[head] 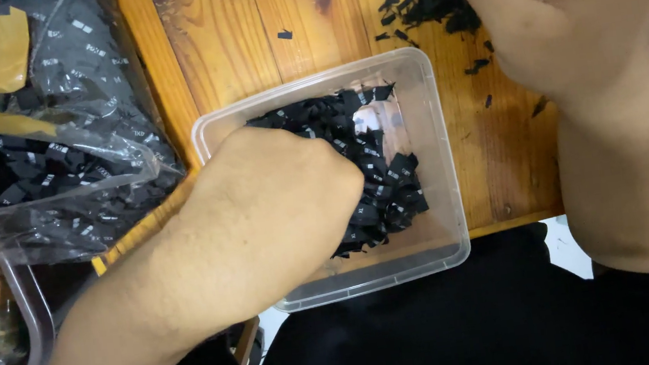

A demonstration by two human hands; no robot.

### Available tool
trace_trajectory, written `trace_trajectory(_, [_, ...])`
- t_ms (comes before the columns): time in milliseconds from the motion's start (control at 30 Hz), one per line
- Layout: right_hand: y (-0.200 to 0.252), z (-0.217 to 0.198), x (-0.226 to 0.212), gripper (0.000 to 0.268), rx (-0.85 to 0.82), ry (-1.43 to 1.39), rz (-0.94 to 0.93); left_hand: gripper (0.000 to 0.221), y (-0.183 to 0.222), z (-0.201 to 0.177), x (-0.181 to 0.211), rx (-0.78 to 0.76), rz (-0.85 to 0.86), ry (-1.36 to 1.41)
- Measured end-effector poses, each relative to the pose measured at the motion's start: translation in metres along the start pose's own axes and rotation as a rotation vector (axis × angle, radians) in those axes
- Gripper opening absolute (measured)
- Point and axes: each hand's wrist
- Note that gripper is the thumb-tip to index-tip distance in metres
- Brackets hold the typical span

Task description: The person is using small nippers to trim excess threads or material from small black garment labels and then sorting them into plastic containers.

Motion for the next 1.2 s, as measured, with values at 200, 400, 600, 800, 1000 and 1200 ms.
trace_trajectory(200, [-0.008, 0.000, -0.017, 0.055, -0.008, 0.058, 0.056, 0.028, 0.009, 0.006, -0.014, 0.134, 0.028, 0.086])
trace_trajectory(400, [-0.013, 0.005, -0.024, 0.006, -0.032, -0.047, 0.056, 0.021, 0.015, 0.012, -0.024, 0.792, -0.081, 0.277])
trace_trajectory(600, [-0.012, 0.007, -0.006, 0.002, -0.065, 0.087, -0.011, 0.009, 0.025, 0.013, -0.032, 1.045, -0.139, 0.342])
trace_trajectory(800, [-0.010, 0.012, -0.020, 0.008, -0.063, 0.032, 0.011, 0.014, 0.028, 0.019, -0.028, 1.128, -0.206, 0.228])
trace_trajectory(1000, [-0.019, 0.022, -0.049, 0.016, 0.028, 0.075, 0.331, 0.012, 0.044, 0.003, -0.008, 1.275, -0.038, 0.165])
trace_trajectory(1200, [-0.020, 0.023, -0.053, 0.020, 0.018, -0.106, 0.334, 0.037, 0.051, 0.022, 0.036, 1.334, 0.297, 0.426])
Point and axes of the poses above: each hand's wrist, its own y-axis away from the middle knuckle, its own z-axis out of the palm, x = y × z, and after that the axes turned 15 degrees about -y, right-handed
